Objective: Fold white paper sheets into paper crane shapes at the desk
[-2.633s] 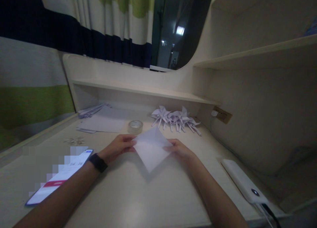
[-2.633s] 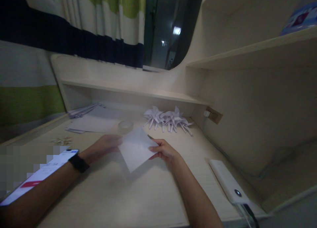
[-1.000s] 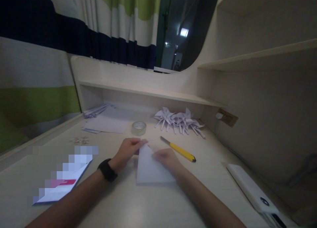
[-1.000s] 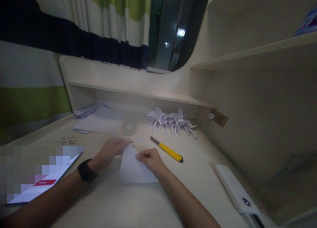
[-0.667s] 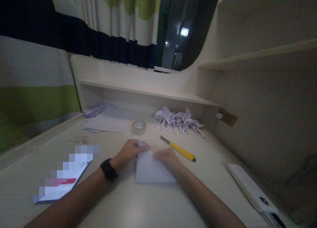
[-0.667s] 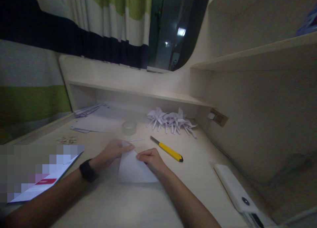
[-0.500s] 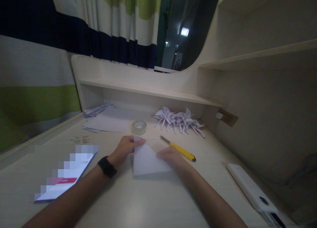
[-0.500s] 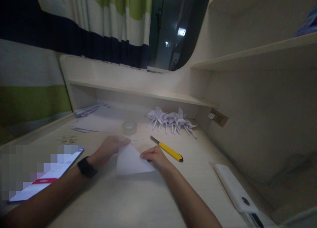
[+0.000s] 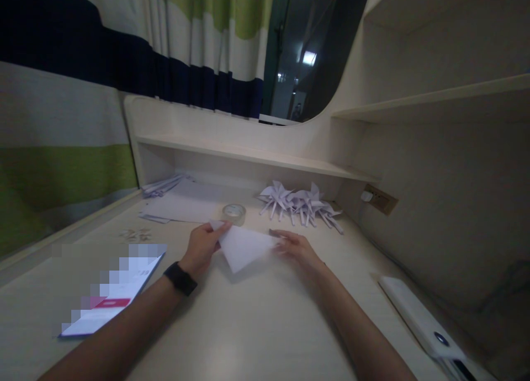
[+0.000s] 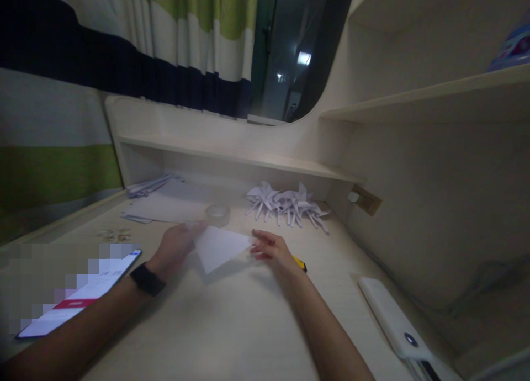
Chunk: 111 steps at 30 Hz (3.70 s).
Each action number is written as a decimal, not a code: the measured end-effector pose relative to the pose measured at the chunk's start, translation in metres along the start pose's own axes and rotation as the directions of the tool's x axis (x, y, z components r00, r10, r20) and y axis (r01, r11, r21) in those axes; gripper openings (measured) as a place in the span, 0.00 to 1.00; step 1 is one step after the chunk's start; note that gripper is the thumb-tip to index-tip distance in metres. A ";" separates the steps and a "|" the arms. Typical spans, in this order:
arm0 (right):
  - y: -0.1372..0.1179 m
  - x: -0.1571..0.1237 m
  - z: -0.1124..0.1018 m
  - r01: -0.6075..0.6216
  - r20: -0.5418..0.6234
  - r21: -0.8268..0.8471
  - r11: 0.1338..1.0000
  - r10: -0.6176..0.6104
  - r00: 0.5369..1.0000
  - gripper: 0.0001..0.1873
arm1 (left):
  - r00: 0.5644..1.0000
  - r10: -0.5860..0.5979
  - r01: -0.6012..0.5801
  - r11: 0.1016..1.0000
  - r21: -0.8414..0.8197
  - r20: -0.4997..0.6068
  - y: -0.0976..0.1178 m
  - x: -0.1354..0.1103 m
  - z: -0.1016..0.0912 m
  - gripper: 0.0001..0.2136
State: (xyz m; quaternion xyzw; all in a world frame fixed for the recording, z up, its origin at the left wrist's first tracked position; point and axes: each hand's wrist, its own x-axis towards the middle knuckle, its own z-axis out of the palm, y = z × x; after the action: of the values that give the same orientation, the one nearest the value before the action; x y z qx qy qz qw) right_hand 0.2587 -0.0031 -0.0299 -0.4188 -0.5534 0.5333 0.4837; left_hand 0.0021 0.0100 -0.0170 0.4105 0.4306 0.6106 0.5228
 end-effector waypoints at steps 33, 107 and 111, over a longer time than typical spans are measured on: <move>-0.020 0.005 -0.025 0.221 -0.593 0.049 0.974 -0.150 0.791 0.16 | 0.960 -0.064 -0.089 0.853 0.514 0.273 -0.010 -0.015 0.006 0.12; 0.003 -0.008 0.040 0.025 -0.165 0.028 0.999 -0.020 0.986 0.26 | 0.849 0.257 -0.483 0.730 0.483 0.461 -0.032 -0.027 0.019 0.30; 0.001 -0.008 0.040 0.140 -0.171 -0.189 0.972 -0.173 0.970 0.26 | 0.860 0.105 -0.326 0.866 0.379 0.499 -0.024 -0.035 0.025 0.34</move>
State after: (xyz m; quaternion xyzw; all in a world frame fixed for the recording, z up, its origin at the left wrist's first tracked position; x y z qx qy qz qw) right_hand 0.2205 -0.0187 -0.0303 -0.4624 -0.5820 0.4011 0.5353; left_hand 0.0367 -0.0202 -0.0342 0.7003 0.3727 0.4342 0.4267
